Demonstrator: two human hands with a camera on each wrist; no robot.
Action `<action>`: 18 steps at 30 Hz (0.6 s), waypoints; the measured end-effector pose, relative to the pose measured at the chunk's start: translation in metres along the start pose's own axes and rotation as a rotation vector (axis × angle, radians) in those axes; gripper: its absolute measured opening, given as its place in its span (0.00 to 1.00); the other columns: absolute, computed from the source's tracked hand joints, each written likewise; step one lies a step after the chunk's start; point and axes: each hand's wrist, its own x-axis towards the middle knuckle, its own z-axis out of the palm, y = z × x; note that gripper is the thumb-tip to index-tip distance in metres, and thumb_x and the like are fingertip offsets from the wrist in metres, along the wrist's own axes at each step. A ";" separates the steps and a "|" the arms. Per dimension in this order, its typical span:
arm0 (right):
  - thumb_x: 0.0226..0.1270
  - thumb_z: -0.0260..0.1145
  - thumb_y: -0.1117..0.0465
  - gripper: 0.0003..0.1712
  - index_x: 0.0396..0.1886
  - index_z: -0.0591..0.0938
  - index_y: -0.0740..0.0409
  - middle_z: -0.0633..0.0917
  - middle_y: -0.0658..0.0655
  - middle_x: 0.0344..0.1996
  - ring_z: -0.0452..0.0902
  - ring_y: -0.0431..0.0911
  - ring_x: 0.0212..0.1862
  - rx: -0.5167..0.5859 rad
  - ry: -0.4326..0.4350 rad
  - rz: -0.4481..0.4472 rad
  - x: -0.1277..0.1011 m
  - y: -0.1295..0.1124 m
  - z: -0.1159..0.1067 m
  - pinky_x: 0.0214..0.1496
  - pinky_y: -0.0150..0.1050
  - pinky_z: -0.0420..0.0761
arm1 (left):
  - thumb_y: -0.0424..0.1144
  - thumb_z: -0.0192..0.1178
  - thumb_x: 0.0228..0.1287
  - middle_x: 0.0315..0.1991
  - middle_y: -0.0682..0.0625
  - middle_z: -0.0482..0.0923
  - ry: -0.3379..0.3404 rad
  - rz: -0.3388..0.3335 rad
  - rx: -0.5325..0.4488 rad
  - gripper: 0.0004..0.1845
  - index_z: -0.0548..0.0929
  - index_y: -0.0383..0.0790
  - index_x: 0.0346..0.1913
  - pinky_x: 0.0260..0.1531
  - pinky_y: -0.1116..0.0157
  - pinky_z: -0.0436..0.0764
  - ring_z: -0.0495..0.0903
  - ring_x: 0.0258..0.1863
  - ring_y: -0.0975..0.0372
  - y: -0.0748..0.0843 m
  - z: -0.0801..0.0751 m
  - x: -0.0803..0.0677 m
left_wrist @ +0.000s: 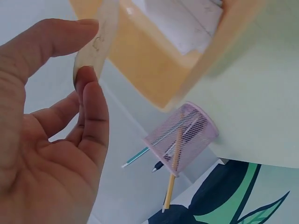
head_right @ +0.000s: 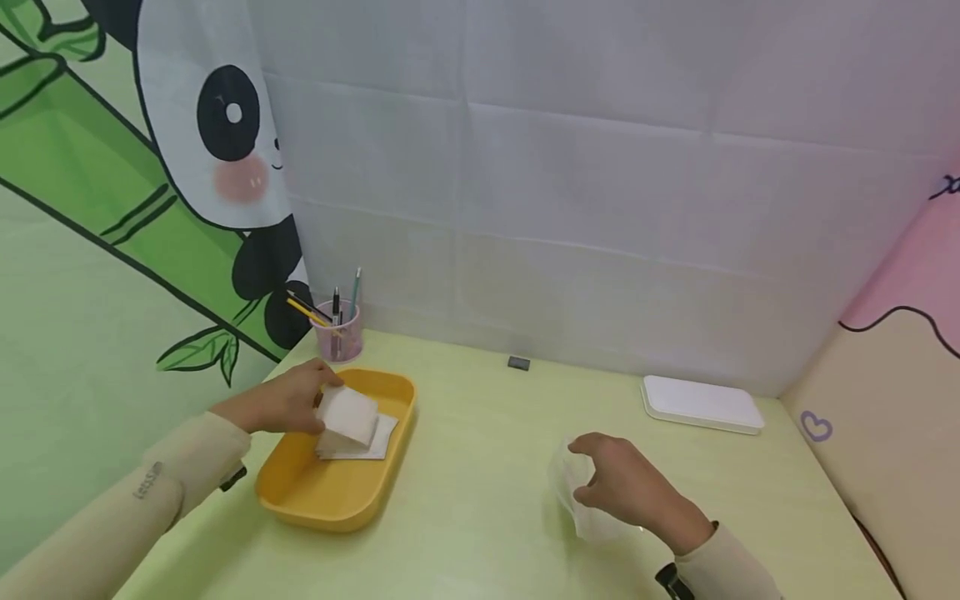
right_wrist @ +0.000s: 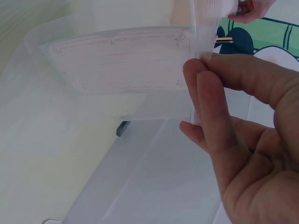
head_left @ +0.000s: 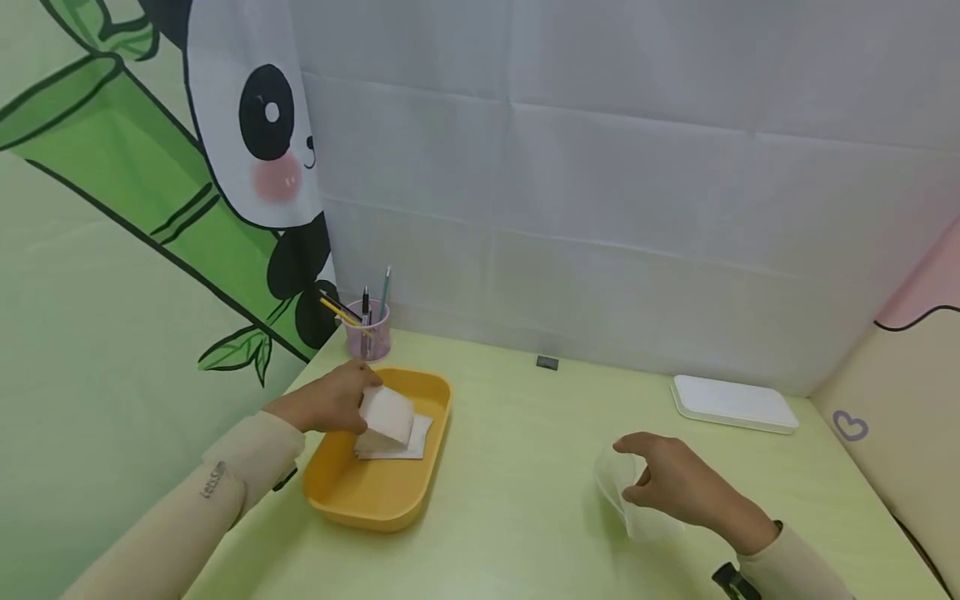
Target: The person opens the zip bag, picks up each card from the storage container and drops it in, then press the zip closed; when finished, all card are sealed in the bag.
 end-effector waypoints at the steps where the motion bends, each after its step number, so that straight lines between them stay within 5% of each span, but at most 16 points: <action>1: 0.52 0.75 0.71 0.33 0.59 0.77 0.73 0.78 0.70 0.59 0.82 0.34 0.30 0.001 0.002 0.003 0.000 0.000 0.000 0.30 0.34 0.79 | 0.30 0.76 0.45 0.50 0.41 0.71 0.011 0.008 -0.014 0.34 0.77 0.25 0.59 0.48 0.55 0.79 0.73 0.42 0.54 0.002 -0.002 -0.001; 13: 0.53 0.75 0.71 0.32 0.60 0.77 0.72 0.78 0.69 0.59 0.82 0.34 0.30 0.000 -0.007 0.026 -0.001 0.001 0.000 0.30 0.34 0.80 | 0.34 0.75 0.49 0.55 0.37 0.70 0.098 0.046 -0.113 0.38 0.73 0.25 0.64 0.35 0.63 0.81 0.78 0.36 0.58 0.026 -0.024 -0.004; 18: 0.53 0.75 0.70 0.33 0.61 0.76 0.72 0.77 0.70 0.60 0.82 0.34 0.30 0.008 -0.008 0.030 -0.002 0.001 0.000 0.31 0.34 0.80 | 0.36 0.74 0.50 0.58 0.37 0.69 0.111 0.098 -0.142 0.38 0.73 0.25 0.64 0.36 0.66 0.80 0.78 0.35 0.61 0.049 -0.019 -0.002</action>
